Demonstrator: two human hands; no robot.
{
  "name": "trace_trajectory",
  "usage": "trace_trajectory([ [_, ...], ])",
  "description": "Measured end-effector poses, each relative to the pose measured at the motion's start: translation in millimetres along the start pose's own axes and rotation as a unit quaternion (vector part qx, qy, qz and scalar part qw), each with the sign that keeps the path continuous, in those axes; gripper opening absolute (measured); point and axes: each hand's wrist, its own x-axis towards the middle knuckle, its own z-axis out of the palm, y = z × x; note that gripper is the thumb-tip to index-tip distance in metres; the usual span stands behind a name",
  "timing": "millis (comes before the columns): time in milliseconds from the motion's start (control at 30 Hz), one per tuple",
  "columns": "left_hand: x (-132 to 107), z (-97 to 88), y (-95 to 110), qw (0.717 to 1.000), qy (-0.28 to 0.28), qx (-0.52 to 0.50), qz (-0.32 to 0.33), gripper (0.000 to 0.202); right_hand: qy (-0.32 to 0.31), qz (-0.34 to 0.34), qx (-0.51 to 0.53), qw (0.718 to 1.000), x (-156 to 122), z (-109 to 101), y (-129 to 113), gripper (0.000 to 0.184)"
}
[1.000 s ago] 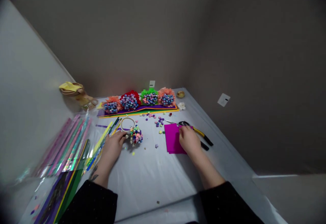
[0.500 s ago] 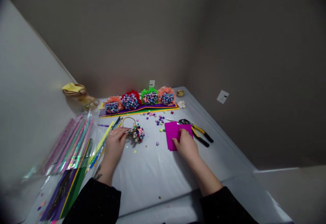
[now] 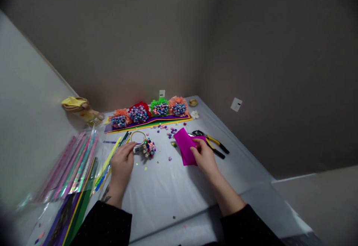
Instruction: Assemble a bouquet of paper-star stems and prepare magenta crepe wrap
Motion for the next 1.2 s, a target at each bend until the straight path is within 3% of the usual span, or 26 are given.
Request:
trace_trajectory([
  [100,0,-2.3,32,0.977,0.126,-0.128,-0.117,0.018,-0.046,0.065,0.221,0.972,0,-4,-21,0.036],
  [133,1,-0.9,46,0.956,0.121,-0.196,-0.183,0.021,-0.071,0.084,0.284,0.952,-1,-3,-31,0.035],
  [200,4,6.0,73,0.889,0.023,-0.348,-0.297,0.037,-0.126,0.11,0.368,0.915,-1,1,-50,0.035],
  [300,11,22.8,95,0.772,-0.114,-0.493,-0.384,0.052,-0.211,0.104,0.417,0.878,2,17,-74,0.035],
  [367,14,33.6,94,0.725,-0.133,-0.535,-0.413,0.046,-0.252,0.084,0.413,0.871,6,32,-82,0.034],
  [433,14,40.9,84,0.75,-0.076,-0.501,-0.425,0.037,-0.239,0.042,0.382,0.892,10,46,-81,0.032],
  [500,8,43.4,74,0.821,-0.025,-0.413,-0.394,0.028,-0.162,-0.021,0.326,0.931,12,57,-75,0.028],
  [567,0,42.4,67,0.913,-0.02,-0.275,-0.301,0.017,-0.1,-0.078,0.264,0.956,8,64,-67,0.021],
  [600,-4,41.2,67,0.946,-0.019,-0.212,-0.245,0.013,-0.112,-0.095,0.251,0.957,5,65,-63,0.018],
  [667,-12,38.8,68,0.981,-0.033,-0.138,-0.13,0.01,-0.17,-0.107,0.273,0.941,-4,66,-58,0.018],
  [767,-17,37.7,73,0.993,-0.044,-0.105,-0.011,0.017,-0.22,-0.074,0.315,0.92,-16,68,-56,0.024],
  [900,-18,39.3,74,0.993,-0.053,-0.11,0.006,0.019,-0.204,-0.025,0.345,0.916,-17,70,-57,0.024],
  [1067,-16,41.6,76,0.978,-0.05,-0.17,-0.107,0.013,-0.222,0.031,0.409,0.885,-11,68,-56,0.034],
  [1200,-13,43.8,76,0.931,-0.051,-0.276,-0.235,0.01,-0.255,0.035,0.436,0.862,-9,66,-55,0.034],
])
